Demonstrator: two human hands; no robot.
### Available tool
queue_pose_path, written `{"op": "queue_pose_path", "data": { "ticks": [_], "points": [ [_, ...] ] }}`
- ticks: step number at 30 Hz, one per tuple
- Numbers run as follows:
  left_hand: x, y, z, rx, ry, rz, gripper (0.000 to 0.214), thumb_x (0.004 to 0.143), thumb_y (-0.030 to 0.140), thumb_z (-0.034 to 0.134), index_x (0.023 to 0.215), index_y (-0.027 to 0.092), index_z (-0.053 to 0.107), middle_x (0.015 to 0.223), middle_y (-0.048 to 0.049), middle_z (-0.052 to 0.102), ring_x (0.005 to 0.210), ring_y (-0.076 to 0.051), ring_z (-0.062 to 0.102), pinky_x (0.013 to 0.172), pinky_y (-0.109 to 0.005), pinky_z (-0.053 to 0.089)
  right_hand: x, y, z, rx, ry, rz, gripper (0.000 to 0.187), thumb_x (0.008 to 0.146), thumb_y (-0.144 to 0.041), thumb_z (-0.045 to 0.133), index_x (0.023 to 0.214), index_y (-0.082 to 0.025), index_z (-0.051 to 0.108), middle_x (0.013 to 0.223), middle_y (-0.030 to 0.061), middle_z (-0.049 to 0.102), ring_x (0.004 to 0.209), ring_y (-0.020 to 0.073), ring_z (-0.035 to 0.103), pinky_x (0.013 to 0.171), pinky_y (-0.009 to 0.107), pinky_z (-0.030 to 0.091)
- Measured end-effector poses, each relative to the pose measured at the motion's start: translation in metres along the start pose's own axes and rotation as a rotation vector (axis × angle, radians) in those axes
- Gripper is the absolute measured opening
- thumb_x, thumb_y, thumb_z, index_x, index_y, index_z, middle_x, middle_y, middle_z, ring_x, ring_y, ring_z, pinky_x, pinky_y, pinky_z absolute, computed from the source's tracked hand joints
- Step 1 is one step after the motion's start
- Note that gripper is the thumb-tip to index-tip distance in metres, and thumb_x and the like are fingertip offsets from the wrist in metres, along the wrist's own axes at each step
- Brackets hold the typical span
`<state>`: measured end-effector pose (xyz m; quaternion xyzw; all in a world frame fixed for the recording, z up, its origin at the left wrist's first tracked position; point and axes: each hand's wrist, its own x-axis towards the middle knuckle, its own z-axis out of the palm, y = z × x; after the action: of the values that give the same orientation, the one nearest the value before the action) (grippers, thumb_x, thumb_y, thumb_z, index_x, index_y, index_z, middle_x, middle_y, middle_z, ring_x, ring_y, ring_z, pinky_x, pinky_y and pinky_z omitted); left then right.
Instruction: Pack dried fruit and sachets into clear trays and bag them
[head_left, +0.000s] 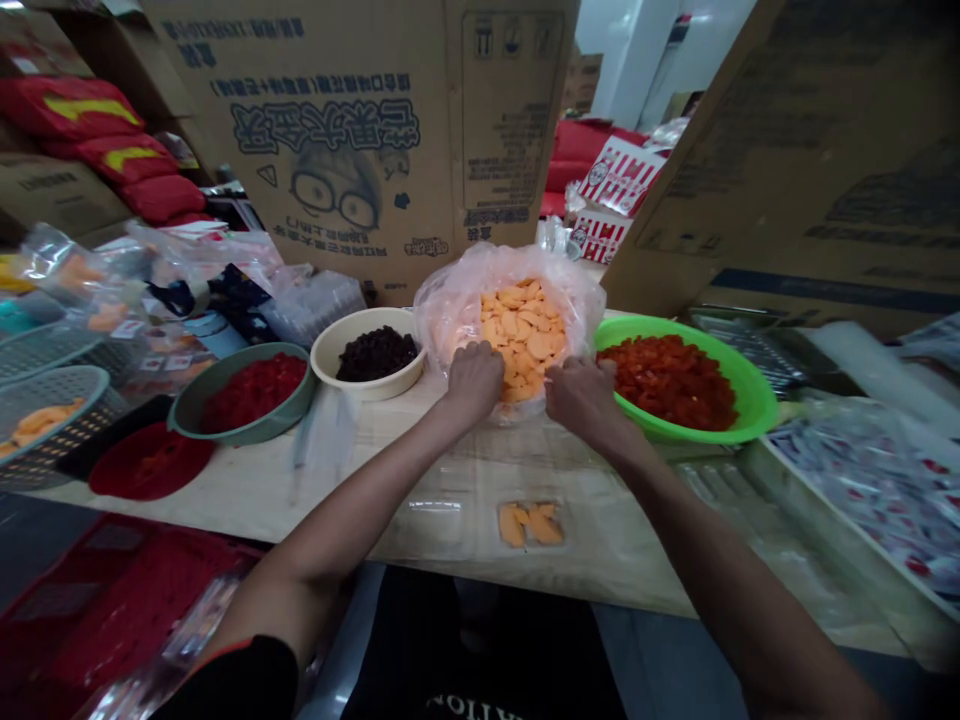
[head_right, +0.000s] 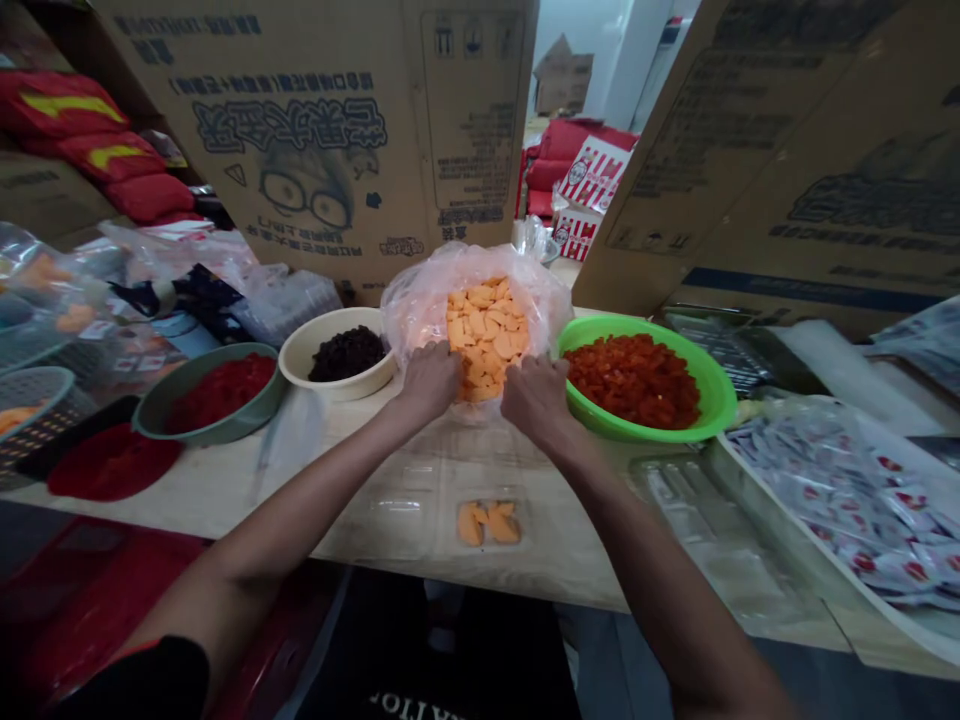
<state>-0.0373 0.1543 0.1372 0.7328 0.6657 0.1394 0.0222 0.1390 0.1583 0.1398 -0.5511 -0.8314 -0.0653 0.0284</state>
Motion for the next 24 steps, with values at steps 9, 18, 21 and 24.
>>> {"op": "queue_pose_path", "data": {
  "ticks": [9, 18, 21, 24],
  "points": [
    [0.035, -0.041, -0.025, -0.791, 0.127, -0.274, 0.022, 0.094, 0.027, 0.048, 0.084, 0.014, 0.063, 0.083, -0.0065, 0.065, 0.078, -0.017, 0.064, 0.073, -0.028, 0.050, 0.096, 0.006, -0.004, 0.237, 0.001, 0.255, 0.025, 0.089, -0.025, 0.055, 0.106, -0.011, 0.068, 0.108, 0.0186, 0.068, 0.108, 0.0330, 0.061, 0.089, 0.041, 0.042],
    [-0.153, -0.095, -0.037, -1.348, -0.162, -0.501, 0.018, 0.085, 0.018, 0.062, 0.102, 0.014, 0.061, 0.090, -0.0031, 0.065, 0.076, -0.011, 0.065, 0.071, -0.024, 0.054, -0.078, -0.047, 0.022, 1.240, -0.265, -0.051, 0.026, 0.090, -0.032, 0.053, 0.112, -0.020, 0.058, 0.063, -0.0048, 0.052, 0.055, 0.0144, 0.052, 0.052, 0.024, 0.040],
    [-0.193, -0.110, -0.025, -1.101, -0.214, -0.405, 0.033, 0.077, 0.014, 0.065, 0.109, 0.014, 0.062, 0.077, 0.0027, 0.061, 0.067, -0.009, 0.056, 0.063, -0.019, 0.045, -0.112, -0.088, 0.043, 1.180, -0.304, -0.123, 0.024, 0.090, -0.029, 0.048, 0.106, -0.020, 0.064, 0.067, -0.0027, 0.056, 0.060, 0.0150, 0.053, 0.057, 0.026, 0.041],
    [-0.208, -0.117, -0.011, -0.857, -0.279, -0.291, 0.025, 0.075, 0.019, 0.067, 0.099, 0.014, 0.063, 0.071, 0.0042, 0.058, 0.061, -0.010, 0.051, 0.058, -0.020, 0.039, -0.111, -0.114, 0.049, 1.037, -0.303, -0.285, 0.034, 0.088, -0.017, 0.047, 0.118, -0.019, 0.062, 0.082, 0.0007, 0.065, 0.072, 0.0162, 0.057, 0.069, 0.027, 0.044]
  ]
}}
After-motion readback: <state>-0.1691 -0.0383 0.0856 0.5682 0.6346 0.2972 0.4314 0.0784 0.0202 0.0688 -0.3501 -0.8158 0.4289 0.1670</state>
